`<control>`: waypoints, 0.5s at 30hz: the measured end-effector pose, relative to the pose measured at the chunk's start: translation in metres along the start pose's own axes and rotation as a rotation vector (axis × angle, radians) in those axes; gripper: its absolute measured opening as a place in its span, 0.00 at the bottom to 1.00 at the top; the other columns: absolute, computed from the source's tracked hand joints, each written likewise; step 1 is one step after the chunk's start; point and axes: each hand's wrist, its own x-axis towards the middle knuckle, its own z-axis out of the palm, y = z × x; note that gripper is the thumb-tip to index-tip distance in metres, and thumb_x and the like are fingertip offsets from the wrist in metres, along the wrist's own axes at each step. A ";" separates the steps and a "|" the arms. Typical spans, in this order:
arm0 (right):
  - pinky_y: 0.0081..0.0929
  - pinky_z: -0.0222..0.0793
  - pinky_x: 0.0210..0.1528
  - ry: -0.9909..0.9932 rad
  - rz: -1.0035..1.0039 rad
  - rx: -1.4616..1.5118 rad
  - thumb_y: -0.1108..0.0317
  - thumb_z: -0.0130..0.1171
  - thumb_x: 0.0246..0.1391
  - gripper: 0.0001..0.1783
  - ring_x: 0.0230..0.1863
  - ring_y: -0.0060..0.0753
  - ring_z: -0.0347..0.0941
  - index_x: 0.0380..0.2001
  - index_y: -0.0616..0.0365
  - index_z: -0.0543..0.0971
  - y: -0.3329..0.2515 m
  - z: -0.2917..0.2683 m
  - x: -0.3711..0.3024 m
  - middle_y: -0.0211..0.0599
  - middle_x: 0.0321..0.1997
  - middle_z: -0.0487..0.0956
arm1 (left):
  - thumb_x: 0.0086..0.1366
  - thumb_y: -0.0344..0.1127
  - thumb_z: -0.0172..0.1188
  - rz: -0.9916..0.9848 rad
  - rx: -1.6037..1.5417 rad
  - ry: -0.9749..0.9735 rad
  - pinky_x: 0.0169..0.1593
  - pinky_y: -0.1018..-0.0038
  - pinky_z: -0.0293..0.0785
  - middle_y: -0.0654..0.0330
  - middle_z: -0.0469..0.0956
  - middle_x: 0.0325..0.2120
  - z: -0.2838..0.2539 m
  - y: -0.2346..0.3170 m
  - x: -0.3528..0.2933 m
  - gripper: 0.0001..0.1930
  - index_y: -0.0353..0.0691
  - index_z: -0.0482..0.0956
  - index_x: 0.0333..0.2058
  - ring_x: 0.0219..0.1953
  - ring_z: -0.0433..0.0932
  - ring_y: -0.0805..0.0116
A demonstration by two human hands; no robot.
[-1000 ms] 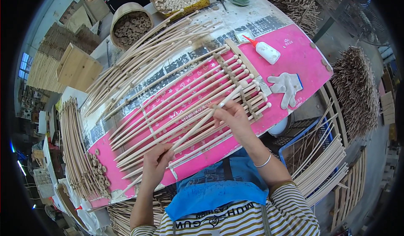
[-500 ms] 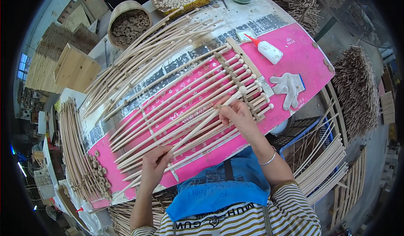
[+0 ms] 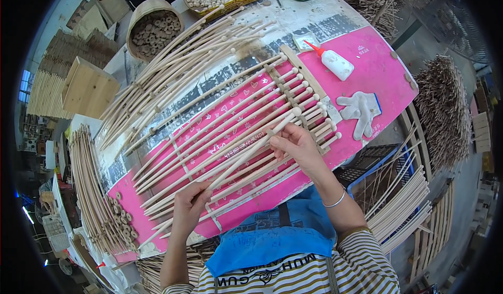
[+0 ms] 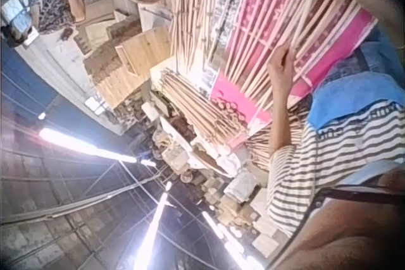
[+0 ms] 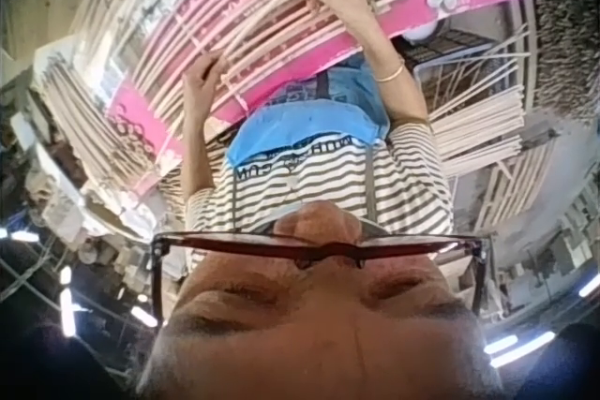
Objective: Applying glue to wooden dowels and assembling them into a grid-like frame structure.
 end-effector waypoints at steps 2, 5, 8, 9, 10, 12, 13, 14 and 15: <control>0.12 0.71 0.26 0.039 -0.004 -0.087 0.61 0.65 0.66 0.15 0.26 0.11 0.73 0.49 0.60 0.79 0.000 0.000 0.003 0.23 0.31 0.78 | 0.69 0.27 0.63 0.014 0.014 0.008 0.34 0.78 0.70 0.63 0.79 0.27 0.000 -0.005 0.005 0.10 0.31 0.84 0.47 0.29 0.73 0.79; 0.16 0.71 0.28 0.117 -0.090 -0.205 0.60 0.63 0.68 0.15 0.26 0.14 0.74 0.46 0.62 0.80 -0.002 -0.005 0.010 0.26 0.30 0.80 | 0.68 0.26 0.64 0.095 0.076 0.045 0.34 0.77 0.70 0.60 0.78 0.28 -0.001 -0.004 0.020 0.10 0.31 0.84 0.46 0.29 0.75 0.74; 0.16 0.69 0.29 0.286 -0.116 -0.326 0.58 0.58 0.71 0.17 0.26 0.14 0.73 0.48 0.63 0.79 -0.008 -0.010 0.012 0.26 0.27 0.78 | 0.68 0.26 0.63 0.320 0.282 0.122 0.35 0.72 0.70 0.57 0.73 0.29 -0.002 0.002 0.057 0.12 0.34 0.85 0.49 0.30 0.74 0.67; 0.16 0.69 0.29 0.288 -0.133 -0.315 0.58 0.57 0.71 0.17 0.26 0.14 0.72 0.49 0.63 0.79 -0.008 -0.012 0.011 0.26 0.27 0.78 | 0.68 0.26 0.63 0.380 0.314 0.172 0.35 0.71 0.70 0.57 0.72 0.29 -0.001 0.004 0.071 0.13 0.35 0.85 0.50 0.30 0.74 0.65; 0.15 0.69 0.29 0.292 -0.150 -0.306 0.58 0.56 0.72 0.17 0.26 0.14 0.72 0.50 0.63 0.79 -0.008 -0.013 0.011 0.26 0.27 0.77 | 0.68 0.27 0.63 0.433 0.383 0.231 0.34 0.71 0.70 0.58 0.73 0.30 0.001 0.008 0.086 0.14 0.38 0.85 0.51 0.30 0.74 0.64; 0.15 0.69 0.30 0.255 -0.141 -0.298 0.60 0.53 0.73 0.17 0.27 0.13 0.72 0.51 0.63 0.79 -0.010 -0.011 0.008 0.26 0.27 0.77 | 0.68 0.27 0.63 0.476 0.478 0.253 0.33 0.70 0.70 0.58 0.73 0.31 0.003 0.006 0.117 0.14 0.42 0.86 0.52 0.30 0.75 0.65; 0.15 0.68 0.30 0.239 -0.125 -0.310 0.60 0.52 0.74 0.16 0.27 0.13 0.72 0.52 0.63 0.79 -0.011 -0.010 0.007 0.26 0.27 0.77 | 0.69 0.28 0.63 0.492 0.455 0.257 0.33 0.69 0.71 0.59 0.74 0.31 0.006 0.003 0.131 0.14 0.45 0.86 0.52 0.30 0.76 0.64; 0.15 0.68 0.30 0.233 -0.129 -0.313 0.61 0.52 0.74 0.16 0.27 0.13 0.72 0.52 0.62 0.79 -0.010 -0.009 0.006 0.26 0.27 0.77 | 0.69 0.29 0.63 0.509 0.475 0.272 0.33 0.68 0.72 0.59 0.74 0.32 0.009 -0.001 0.144 0.15 0.46 0.86 0.52 0.30 0.77 0.63; 0.15 0.68 0.30 0.228 -0.132 -0.313 0.61 0.52 0.74 0.16 0.27 0.12 0.72 0.52 0.62 0.79 -0.009 -0.010 0.006 0.26 0.28 0.77 | 0.69 0.30 0.63 0.525 0.495 0.288 0.32 0.67 0.72 0.59 0.74 0.32 0.011 -0.004 0.155 0.15 0.47 0.86 0.53 0.30 0.77 0.63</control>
